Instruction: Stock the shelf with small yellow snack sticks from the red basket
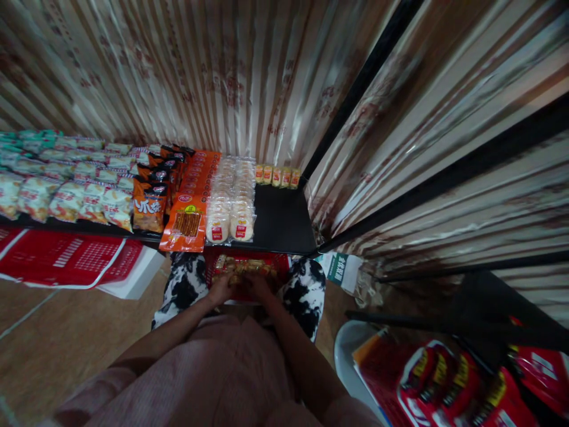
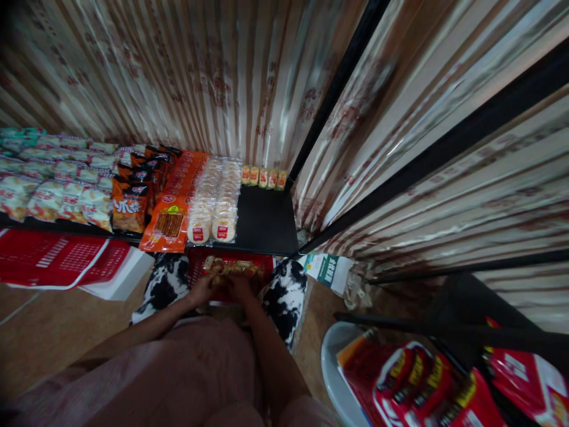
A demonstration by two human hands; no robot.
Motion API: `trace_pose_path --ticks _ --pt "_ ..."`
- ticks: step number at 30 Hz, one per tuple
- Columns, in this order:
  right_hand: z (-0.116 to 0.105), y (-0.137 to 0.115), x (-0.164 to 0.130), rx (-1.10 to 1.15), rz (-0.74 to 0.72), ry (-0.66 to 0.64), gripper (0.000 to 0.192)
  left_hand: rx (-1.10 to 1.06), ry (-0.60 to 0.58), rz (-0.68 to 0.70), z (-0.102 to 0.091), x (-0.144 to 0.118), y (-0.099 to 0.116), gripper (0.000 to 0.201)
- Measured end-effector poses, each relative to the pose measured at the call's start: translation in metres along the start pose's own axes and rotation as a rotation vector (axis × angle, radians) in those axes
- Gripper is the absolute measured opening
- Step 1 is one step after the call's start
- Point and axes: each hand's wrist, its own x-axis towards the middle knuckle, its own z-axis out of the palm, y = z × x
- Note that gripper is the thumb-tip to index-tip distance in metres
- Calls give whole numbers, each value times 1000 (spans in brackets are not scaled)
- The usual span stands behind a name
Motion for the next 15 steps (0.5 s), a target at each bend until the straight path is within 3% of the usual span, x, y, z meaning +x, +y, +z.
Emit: trace_pose_path --ticks 7,15 --pt "-7 0 -5 219 86 113 27 -105 14 -126 -14 5 23 47" --pt "-32 -6 -14 334 60 212 20 -287 54 -68 -24 12 47 39"
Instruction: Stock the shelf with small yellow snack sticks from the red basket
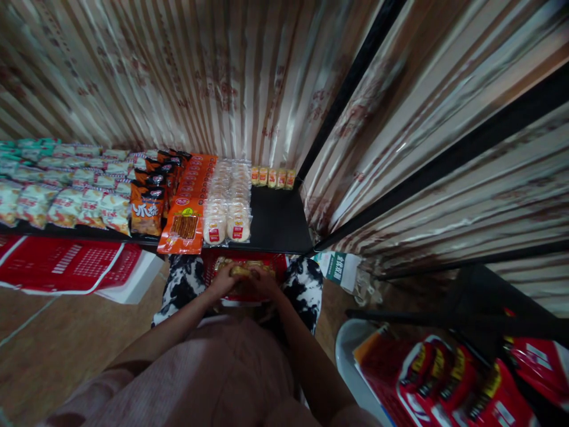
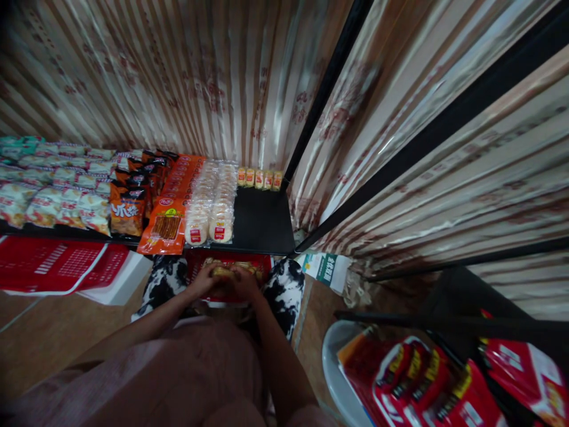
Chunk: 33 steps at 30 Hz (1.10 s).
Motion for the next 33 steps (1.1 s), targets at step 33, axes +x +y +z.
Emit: trace_pose_path --ticks 33 --pt "-54 -16 -3 432 67 103 24 -630 -90 -65 5 0 81 37"
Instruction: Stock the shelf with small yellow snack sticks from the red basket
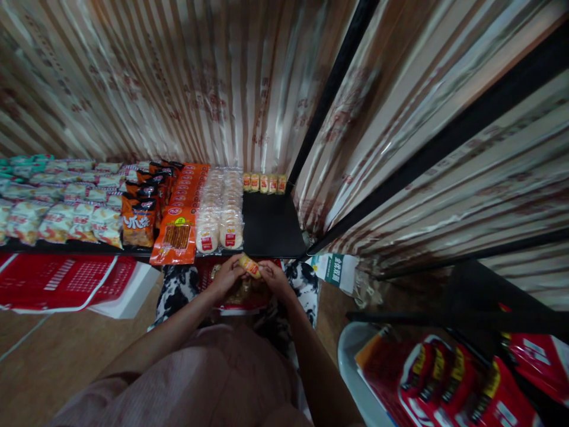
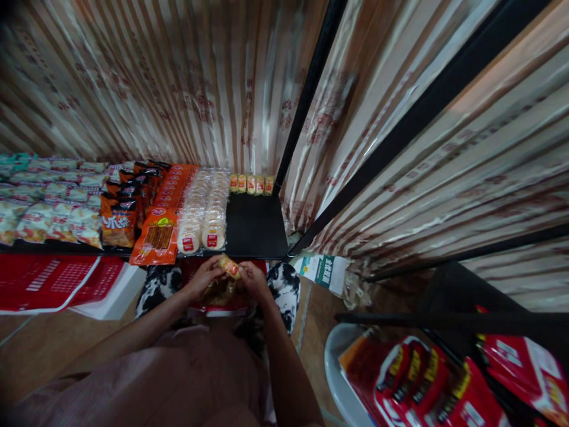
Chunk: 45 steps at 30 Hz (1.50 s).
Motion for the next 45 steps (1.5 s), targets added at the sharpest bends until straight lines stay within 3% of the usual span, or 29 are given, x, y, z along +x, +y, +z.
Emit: trace_pose_path --ticks 10,20,24,29,34,38,45 --pt "-9 0 0 -5 -23 41 25 196 34 88 14 17 6 38" --pt "-24 -13 3 -288 -106 157 27 419 71 198 24 37 10 31" --pt "-28 -19 6 -255 -86 137 32 528 36 233 28 42 15 32" --pt "-31 -21 13 -238 -116 224 25 575 20 248 34 50 19 34" --pt "-31 -33 18 -78 -54 163 33 638 19 274 42 55 29 35" --pt "-33 -35 23 -84 -59 207 35 679 29 283 46 57 37 37" --pt "-33 -32 36 -68 -63 257 33 679 136 277 49 63 37 38"
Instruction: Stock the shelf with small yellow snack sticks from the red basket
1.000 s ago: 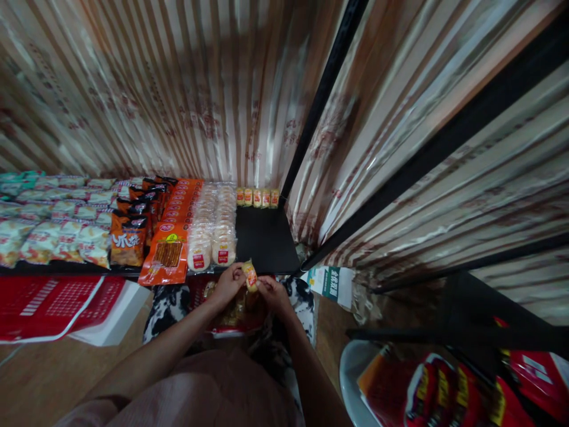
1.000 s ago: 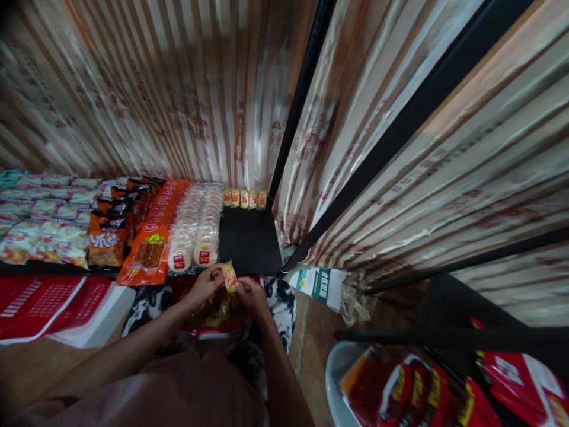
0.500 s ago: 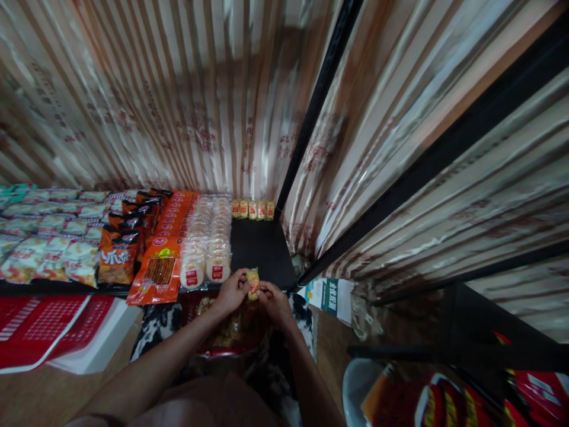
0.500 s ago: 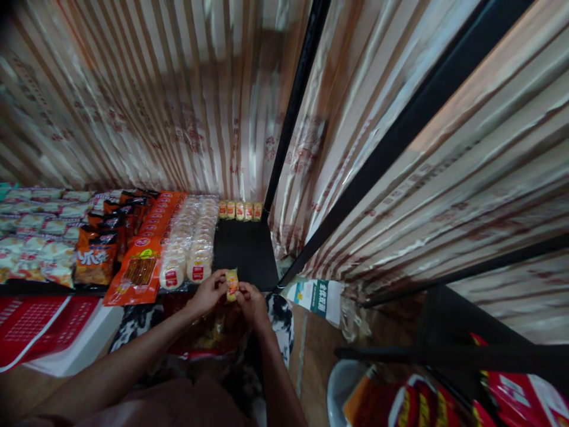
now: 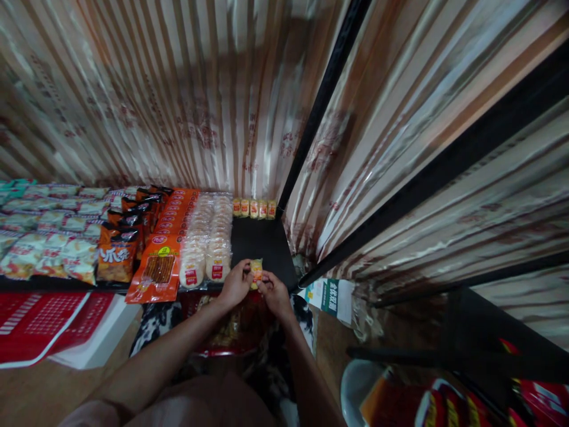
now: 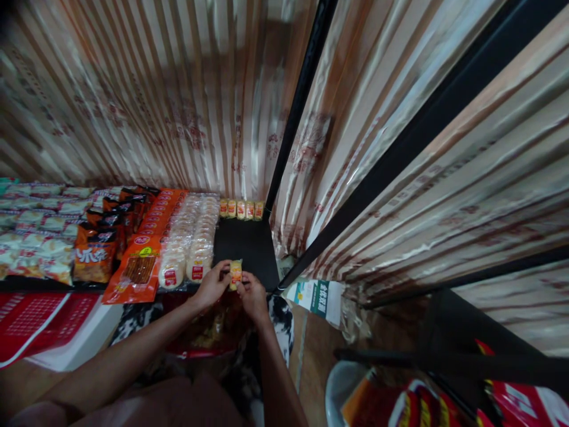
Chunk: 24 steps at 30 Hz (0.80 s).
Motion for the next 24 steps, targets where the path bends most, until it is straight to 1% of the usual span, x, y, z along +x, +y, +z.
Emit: trace_pose_path --ticks 3,6,12,17,21,24 --pt "2 0 5 26 25 28 35 -25 45 -2 1 1 -2 39" --pt "4 1 10 25 51 45 36 -4 81 0 1 3 -4 37" --pt "7 3 20 2 60 55 36 -31 41 11 8 6 -5 33" --pt "8 2 33 -23 50 60 32 -82 43 37 12 11 -3 38" --pt "10 -3 43 -57 16 64 29 -29 32 17 12 15 3 42" --pt "12 -5 53 -104 -40 79 26 6 39 35 12 17 8 40"
